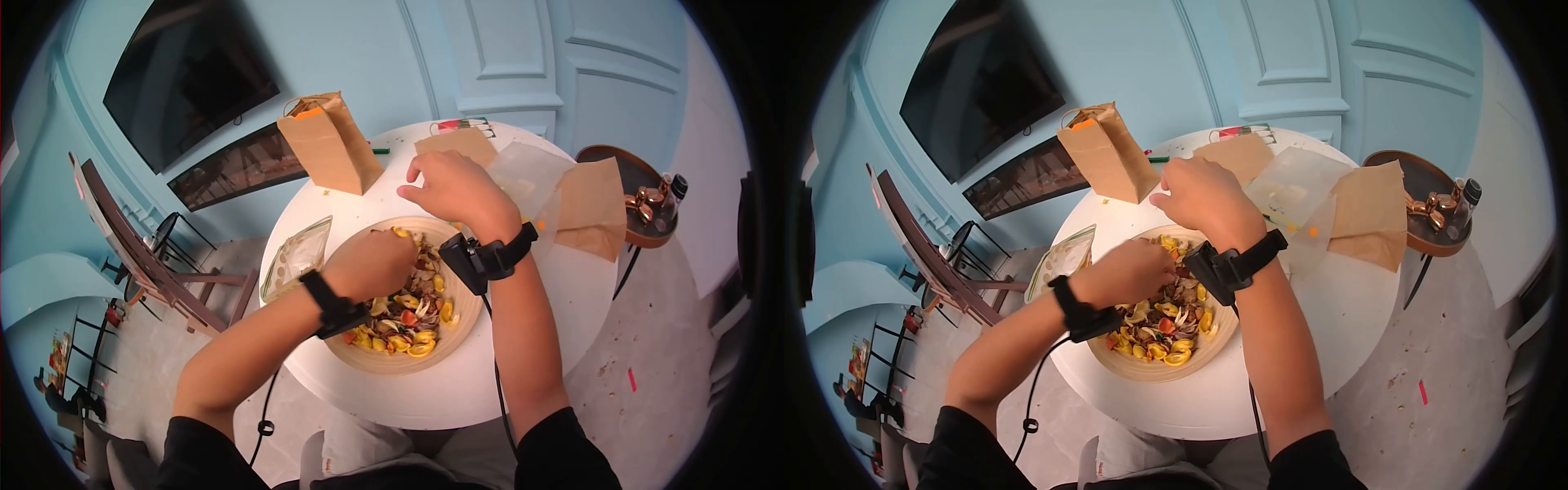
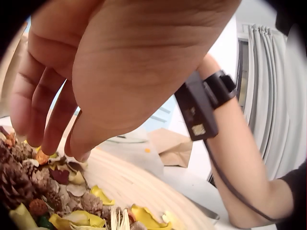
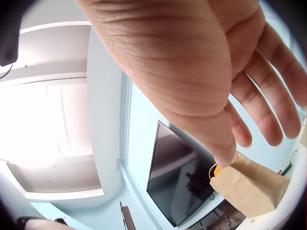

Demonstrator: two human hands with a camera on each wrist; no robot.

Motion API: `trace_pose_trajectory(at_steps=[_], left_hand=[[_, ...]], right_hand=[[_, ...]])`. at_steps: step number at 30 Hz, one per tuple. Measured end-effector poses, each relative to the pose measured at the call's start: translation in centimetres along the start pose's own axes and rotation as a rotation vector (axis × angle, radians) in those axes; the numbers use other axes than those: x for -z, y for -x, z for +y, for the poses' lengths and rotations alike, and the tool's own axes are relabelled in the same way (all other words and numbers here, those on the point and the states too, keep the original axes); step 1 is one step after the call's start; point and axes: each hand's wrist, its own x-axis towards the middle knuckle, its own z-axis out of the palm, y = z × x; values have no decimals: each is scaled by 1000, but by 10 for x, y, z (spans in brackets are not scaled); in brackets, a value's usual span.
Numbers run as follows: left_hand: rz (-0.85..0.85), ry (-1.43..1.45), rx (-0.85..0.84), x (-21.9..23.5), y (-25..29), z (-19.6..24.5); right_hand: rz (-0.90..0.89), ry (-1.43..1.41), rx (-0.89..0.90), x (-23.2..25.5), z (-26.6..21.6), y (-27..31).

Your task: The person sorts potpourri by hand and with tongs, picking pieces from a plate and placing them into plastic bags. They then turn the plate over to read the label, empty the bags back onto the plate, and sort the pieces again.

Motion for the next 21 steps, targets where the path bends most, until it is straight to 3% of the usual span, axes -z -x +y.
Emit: trace_pose_trajectory(at_steps=[4,7,16,19,21], left_hand=[[-137,60,40,-11,-27,11],[-59,76,70,-30,-37,6],[-54,155,72,-38,-32,-8],[71,271,24,-52,-28,-17],[45,350,16,-43,-23,-15]], right_hand=[[9,-25,-9,2,-1,3],[11,-19,20,2,0,3],[-98,11,-37,9,-9,2],[-82,4,-17,9,-8,4],[8,-6,29,2,-4,4]])
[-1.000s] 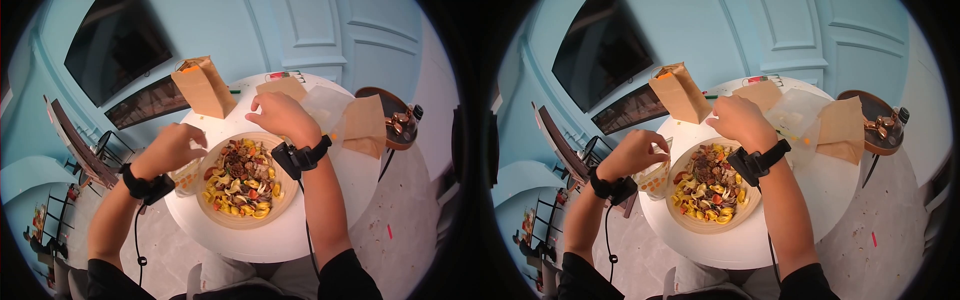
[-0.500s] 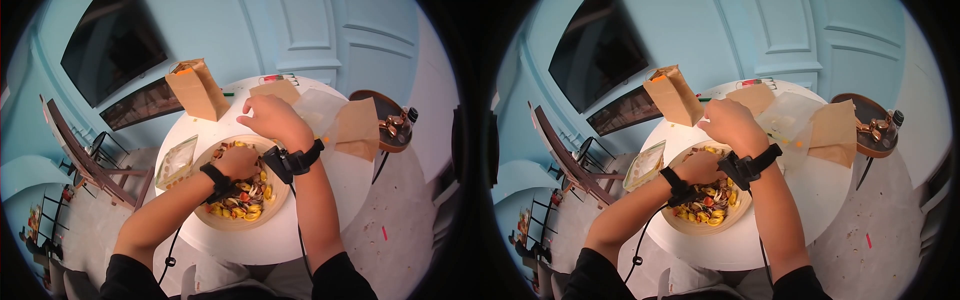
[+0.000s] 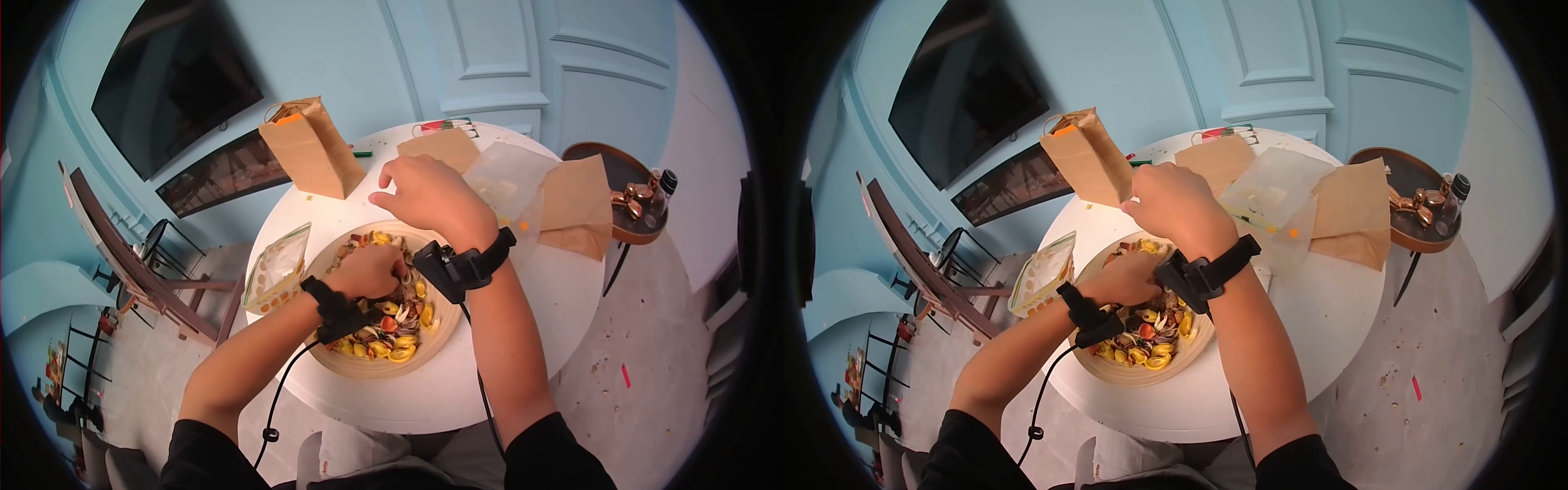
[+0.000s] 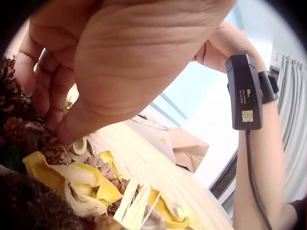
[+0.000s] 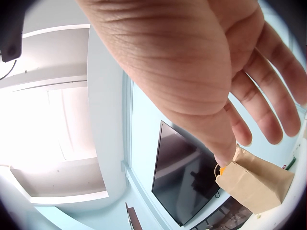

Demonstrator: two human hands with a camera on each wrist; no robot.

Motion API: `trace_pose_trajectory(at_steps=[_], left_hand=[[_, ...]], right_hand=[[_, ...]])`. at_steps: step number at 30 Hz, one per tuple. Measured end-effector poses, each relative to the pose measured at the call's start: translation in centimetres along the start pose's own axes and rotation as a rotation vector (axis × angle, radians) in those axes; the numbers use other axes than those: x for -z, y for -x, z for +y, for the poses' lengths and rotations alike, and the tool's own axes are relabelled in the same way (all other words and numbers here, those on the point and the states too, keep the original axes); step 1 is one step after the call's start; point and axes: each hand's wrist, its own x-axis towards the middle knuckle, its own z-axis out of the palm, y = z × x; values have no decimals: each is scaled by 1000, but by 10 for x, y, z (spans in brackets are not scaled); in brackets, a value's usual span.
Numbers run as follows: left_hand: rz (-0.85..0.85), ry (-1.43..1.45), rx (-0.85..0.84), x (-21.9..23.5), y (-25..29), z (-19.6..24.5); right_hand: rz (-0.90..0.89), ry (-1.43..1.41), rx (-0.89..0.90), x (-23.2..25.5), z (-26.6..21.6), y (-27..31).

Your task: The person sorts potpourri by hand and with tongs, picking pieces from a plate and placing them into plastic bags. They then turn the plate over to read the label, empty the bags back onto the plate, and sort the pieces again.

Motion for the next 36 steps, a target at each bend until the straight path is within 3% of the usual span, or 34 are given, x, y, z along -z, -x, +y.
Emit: trace_pose_trajectory(at_steps=[1,4,7,10,13,16,22,25,28,31,34,36], left_hand=[[-13,40,0,5,2,4],[129,86,35,22,1,15],[137,163,27,25,-6,8],[118,-40,-211,19,-13,9],[5,-160,-177,9,-16,18],[-91,-122,-261,-10,-30,0],[-6,-133,-303,-16,-26,1],[24,-181,-268,-14,-26,-3],[109,-35,-70,12,-9,27],[95,111,-1,39,8,40],[179,109,-42,65,31,38],[239,1,57,90,53,41]], right_hand=[[44,-4,24,-2,2,0],[-56,2,-25,2,0,-1],[-96,-3,-65,8,-5,0],[-76,-1,-59,7,-5,0],[-78,-20,-69,5,-4,-1],[-48,0,-38,4,-2,0],[-78,-25,-63,7,-5,0],[-50,-7,-43,4,-2,-2],[-36,-14,-32,6,-2,-1],[-20,-20,-16,4,1,-1],[34,-20,-25,3,1,1],[15,-12,-42,6,-2,1]])
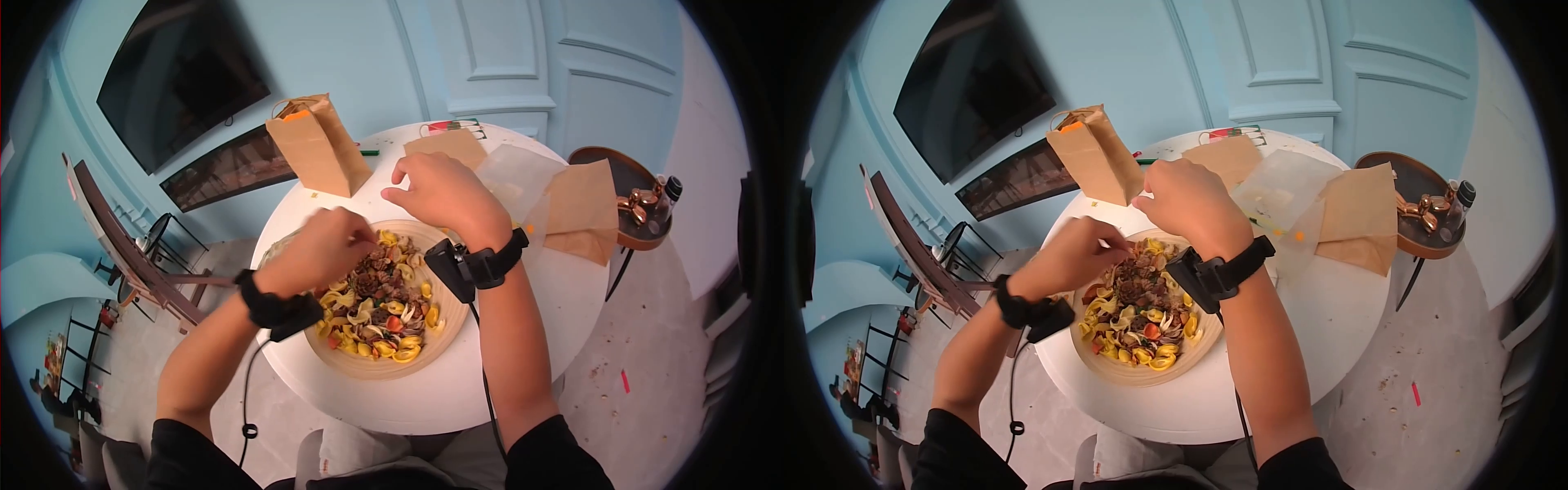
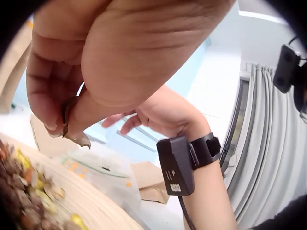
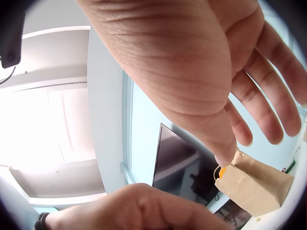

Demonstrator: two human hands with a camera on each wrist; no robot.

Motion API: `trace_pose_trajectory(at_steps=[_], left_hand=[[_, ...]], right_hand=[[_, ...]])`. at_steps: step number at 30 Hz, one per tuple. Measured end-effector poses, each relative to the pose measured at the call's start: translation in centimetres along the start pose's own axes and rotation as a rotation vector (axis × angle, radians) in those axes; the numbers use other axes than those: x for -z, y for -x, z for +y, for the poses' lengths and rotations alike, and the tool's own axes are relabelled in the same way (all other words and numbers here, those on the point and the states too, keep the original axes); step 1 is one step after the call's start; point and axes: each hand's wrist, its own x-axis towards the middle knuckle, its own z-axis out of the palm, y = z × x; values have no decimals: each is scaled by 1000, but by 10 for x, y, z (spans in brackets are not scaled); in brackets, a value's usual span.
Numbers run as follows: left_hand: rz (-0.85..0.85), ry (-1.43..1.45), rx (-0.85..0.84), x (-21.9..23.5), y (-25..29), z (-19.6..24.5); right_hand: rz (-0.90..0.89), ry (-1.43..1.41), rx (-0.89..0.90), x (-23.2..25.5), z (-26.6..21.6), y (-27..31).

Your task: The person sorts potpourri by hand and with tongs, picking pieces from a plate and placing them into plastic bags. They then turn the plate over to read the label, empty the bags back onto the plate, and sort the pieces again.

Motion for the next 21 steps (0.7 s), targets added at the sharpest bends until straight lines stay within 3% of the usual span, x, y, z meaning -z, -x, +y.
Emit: trace_pose_trajectory(at_steps=[2,4,5,8,12,15,18,21], left_hand=[[93,-208,0,26,15,-11],[82,-306,10,46,27,-25],[15,-355,123,53,32,-27],[60,-554,93,51,42,-37],[170,-457,0,22,35,-7],[-98,-363,-108,-16,15,4],[-309,-476,17,-55,-6,7],[-294,-513,-13,-76,-16,-2]], right_hand=[[-26,8,-15,3,-3,1],[-63,16,-24,6,-5,0],[-37,16,-3,4,-4,0],[0,20,33,-2,-2,-1],[-67,28,-9,4,-7,0],[-66,25,-6,3,-5,0],[-45,3,-4,1,-4,1],[-6,4,37,1,-3,3]])
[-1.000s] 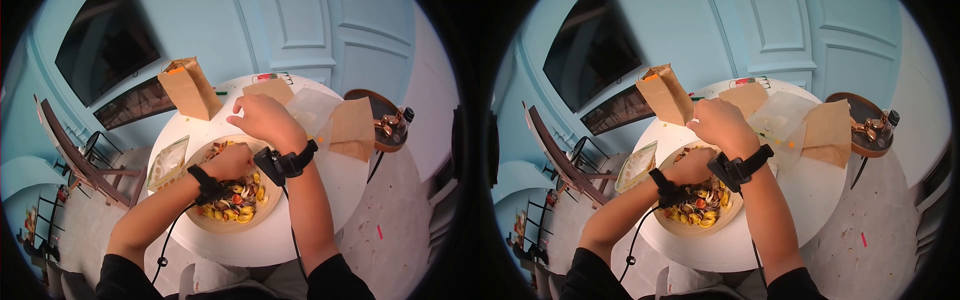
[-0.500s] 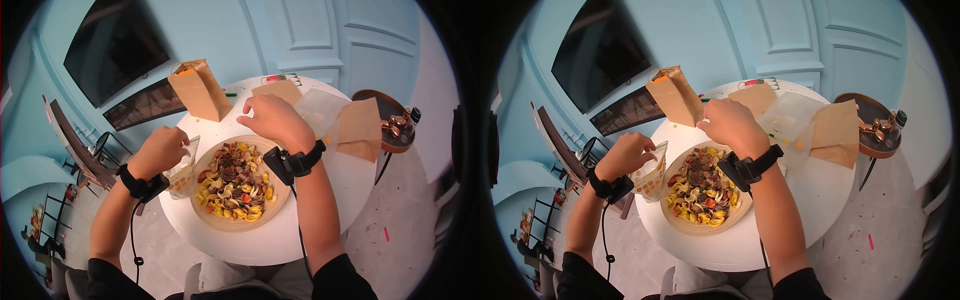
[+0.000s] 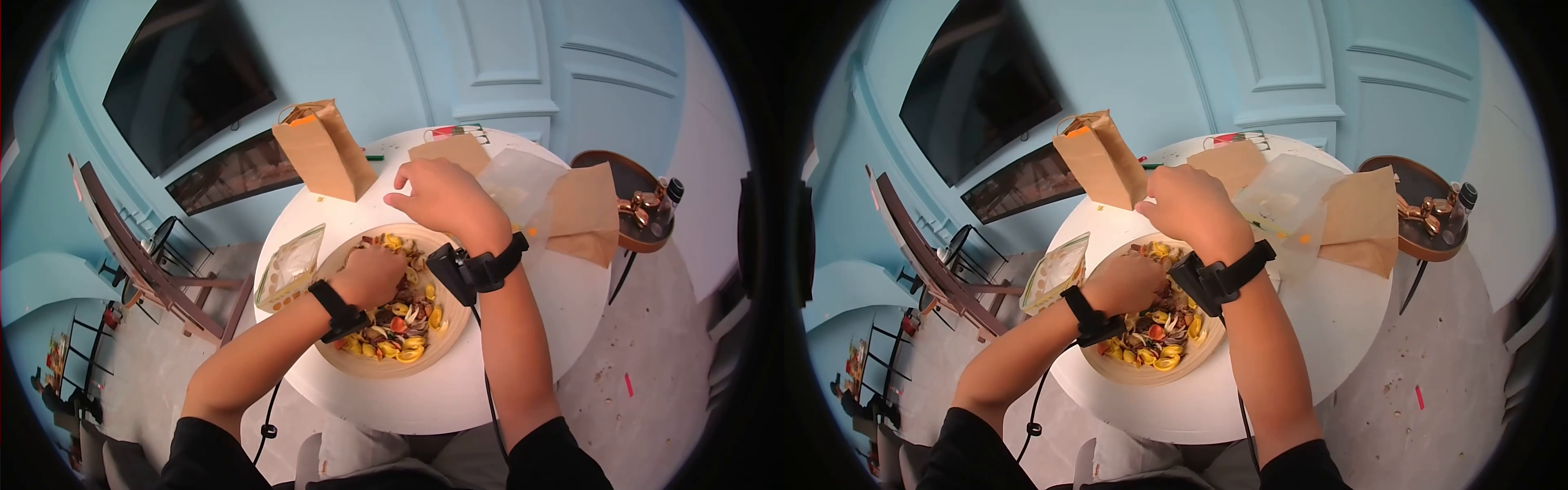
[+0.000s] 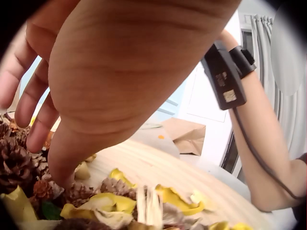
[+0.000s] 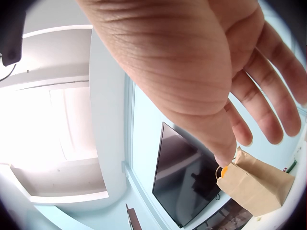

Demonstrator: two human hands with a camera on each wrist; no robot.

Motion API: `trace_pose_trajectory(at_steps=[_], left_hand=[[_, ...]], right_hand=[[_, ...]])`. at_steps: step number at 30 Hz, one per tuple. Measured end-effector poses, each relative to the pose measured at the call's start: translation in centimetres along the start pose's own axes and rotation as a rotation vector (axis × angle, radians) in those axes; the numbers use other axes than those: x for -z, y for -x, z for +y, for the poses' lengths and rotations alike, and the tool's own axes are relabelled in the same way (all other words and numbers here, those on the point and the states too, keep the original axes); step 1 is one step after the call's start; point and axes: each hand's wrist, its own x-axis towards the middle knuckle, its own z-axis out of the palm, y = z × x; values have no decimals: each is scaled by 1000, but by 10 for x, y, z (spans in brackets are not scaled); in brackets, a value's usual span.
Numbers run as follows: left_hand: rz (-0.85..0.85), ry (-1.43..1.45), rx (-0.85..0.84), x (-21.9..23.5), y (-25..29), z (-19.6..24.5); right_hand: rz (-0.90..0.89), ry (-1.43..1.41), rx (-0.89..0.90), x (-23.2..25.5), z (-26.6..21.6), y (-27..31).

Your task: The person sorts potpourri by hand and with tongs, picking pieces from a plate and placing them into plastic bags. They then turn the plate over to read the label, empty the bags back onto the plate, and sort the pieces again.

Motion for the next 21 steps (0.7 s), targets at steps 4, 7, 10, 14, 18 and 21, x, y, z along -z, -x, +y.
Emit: trace_pose_trajectory(at_steps=[4,7,10,14,18,21], left_hand=[[-37,164,-51,-16,-11,-12],[38,323,-42,-11,-7,-18],[168,470,-68,7,4,-21],[302,358,109,49,40,-21],[435,68,169,70,76,-57],[228,-15,263,75,97,-76]], right_hand=[[-33,21,-2,-2,4,-3],[-50,6,-30,-1,2,-5],[-30,14,0,-4,6,-5],[-68,0,-28,1,4,-5],[-60,8,-20,-1,6,-5],[-65,15,-25,-1,4,-5]])
